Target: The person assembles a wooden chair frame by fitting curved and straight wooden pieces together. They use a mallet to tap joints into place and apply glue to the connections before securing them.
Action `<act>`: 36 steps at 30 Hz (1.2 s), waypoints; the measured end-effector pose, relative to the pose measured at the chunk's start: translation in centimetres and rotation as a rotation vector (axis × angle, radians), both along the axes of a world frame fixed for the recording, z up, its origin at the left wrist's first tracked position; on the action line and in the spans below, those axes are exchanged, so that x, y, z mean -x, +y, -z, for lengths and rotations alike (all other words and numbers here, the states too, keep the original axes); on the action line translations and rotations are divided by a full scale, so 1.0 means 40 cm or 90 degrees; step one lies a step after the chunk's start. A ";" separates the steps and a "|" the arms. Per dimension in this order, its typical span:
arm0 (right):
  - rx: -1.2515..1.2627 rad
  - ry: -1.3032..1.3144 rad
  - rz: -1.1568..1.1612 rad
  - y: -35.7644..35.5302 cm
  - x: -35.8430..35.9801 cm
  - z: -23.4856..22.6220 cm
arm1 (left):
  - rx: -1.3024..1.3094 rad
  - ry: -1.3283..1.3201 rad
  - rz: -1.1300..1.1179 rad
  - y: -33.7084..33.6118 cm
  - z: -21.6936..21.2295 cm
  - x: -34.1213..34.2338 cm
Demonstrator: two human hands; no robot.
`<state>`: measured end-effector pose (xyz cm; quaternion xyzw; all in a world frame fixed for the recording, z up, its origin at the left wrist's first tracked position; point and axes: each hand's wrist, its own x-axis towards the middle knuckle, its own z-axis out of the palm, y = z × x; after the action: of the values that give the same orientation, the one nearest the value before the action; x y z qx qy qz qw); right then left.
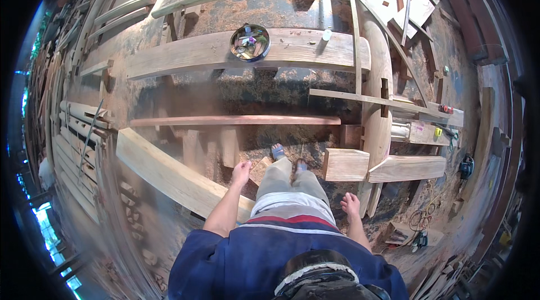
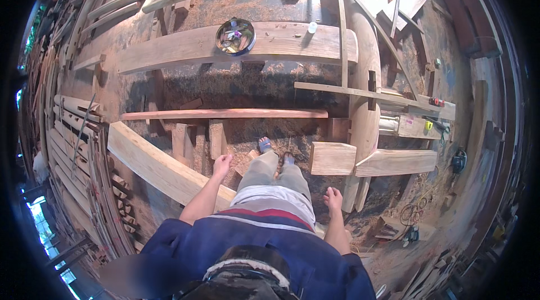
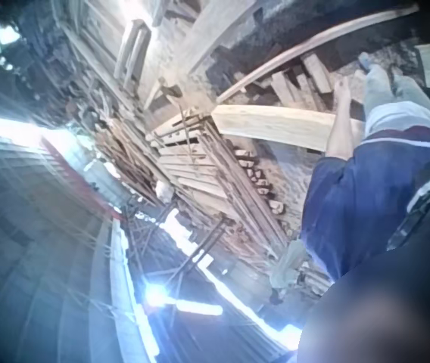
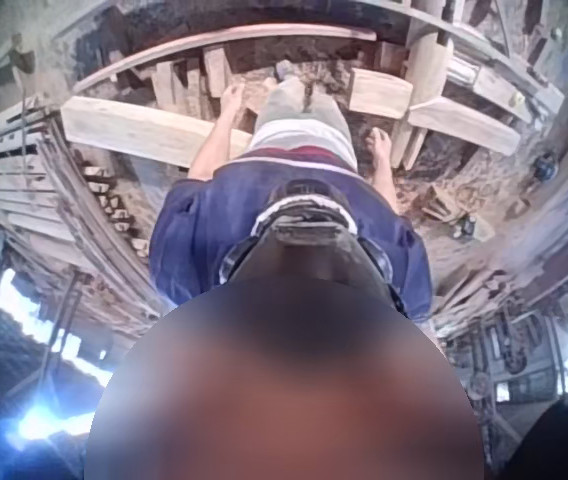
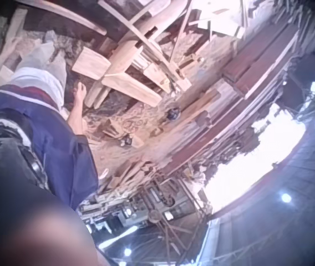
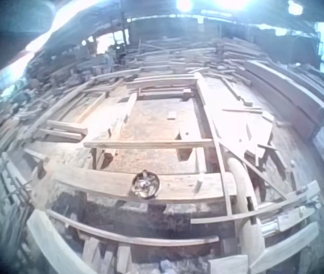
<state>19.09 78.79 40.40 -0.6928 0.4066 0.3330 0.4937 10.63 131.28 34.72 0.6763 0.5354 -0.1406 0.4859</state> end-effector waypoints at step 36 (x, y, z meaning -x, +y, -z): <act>0.002 0.131 -0.139 0.780 -0.528 -0.070 | -0.214 -0.151 0.341 0.843 0.202 -1.401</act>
<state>40.19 110.00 43.20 -0.6957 0.3779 0.4532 0.4096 66.66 165.00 26.64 0.8754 0.2939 -0.0932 0.3724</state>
